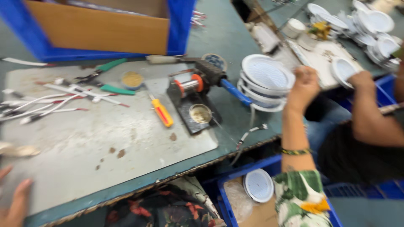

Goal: The person solders wires to a round LED panel and then to a rectangular LED light fixture using a soldering iron and solder wire. They wipe the round panel with a cloth and place it aside before continuing to solder connections on the rectangular fixture.

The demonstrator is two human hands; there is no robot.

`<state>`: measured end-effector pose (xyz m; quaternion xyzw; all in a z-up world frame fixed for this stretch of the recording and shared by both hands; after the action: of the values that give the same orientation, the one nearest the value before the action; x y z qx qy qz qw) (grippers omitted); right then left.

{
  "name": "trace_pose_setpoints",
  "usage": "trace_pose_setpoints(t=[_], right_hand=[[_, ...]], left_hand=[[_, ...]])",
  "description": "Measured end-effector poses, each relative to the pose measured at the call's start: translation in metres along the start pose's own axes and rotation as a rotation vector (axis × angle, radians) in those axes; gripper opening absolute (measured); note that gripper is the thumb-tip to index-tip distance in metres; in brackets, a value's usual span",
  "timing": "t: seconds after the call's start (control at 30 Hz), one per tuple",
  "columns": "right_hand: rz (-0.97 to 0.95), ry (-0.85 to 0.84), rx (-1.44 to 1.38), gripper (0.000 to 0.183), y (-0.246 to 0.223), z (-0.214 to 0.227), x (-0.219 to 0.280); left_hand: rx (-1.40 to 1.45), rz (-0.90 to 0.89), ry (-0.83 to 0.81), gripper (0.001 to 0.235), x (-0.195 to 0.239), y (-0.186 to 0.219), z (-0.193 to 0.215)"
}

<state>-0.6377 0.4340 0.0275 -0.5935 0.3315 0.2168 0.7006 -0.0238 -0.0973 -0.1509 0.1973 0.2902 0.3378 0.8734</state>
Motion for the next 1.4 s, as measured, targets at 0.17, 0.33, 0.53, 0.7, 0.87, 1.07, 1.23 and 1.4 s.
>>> trace_pose_setpoints(t=[0.17,0.33,0.53,0.7,0.87,1.07,1.23,1.4], right_hand=[[-0.012,-0.054,-0.669,0.016,-0.072,0.013,0.001],[-0.003,-0.376,-0.606,0.010,-0.185,-0.016,0.071],[0.177,-0.714,-0.447,0.037,-0.241,-0.102,0.204],[0.113,-0.706,-0.227,0.053,-0.222,-0.139,0.272],[0.250,-0.857,-0.026,0.056,-0.219,-0.155,0.290],[0.353,-0.969,0.072,0.066,-0.234,-0.157,0.295],[0.296,-0.867,0.014,0.074,-0.247,-0.137,0.283],[0.207,-0.772,-0.114,0.051,-0.247,-0.122,0.276]], left_hand=[[-0.143,-0.061,0.166,0.034,-0.001,0.029,0.033],[-0.435,-0.089,0.215,0.032,0.001,0.061,0.049],[-0.401,-0.061,0.238,0.030,0.002,0.071,0.056],[-0.382,-0.056,0.252,0.029,0.000,0.077,0.061],[-0.371,-0.029,0.245,0.028,0.000,0.080,0.062],[-0.345,-0.011,0.244,0.029,-0.001,0.082,0.063],[-0.317,0.008,0.234,0.033,-0.008,0.088,0.065],[-0.272,0.003,0.273,0.040,-0.013,0.094,0.072]])
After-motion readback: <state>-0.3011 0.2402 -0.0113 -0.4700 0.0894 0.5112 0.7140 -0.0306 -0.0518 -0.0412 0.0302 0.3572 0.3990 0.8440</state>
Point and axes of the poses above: each hand's wrist, its own x-axis away from the middle knuckle, its own z-axis out of the back of the hand, y = z × x, the point moved 6 cm from there along -x, towards the middle knuckle, and after that the axes turned 2 degrees about -y, right-handed, at the moved point
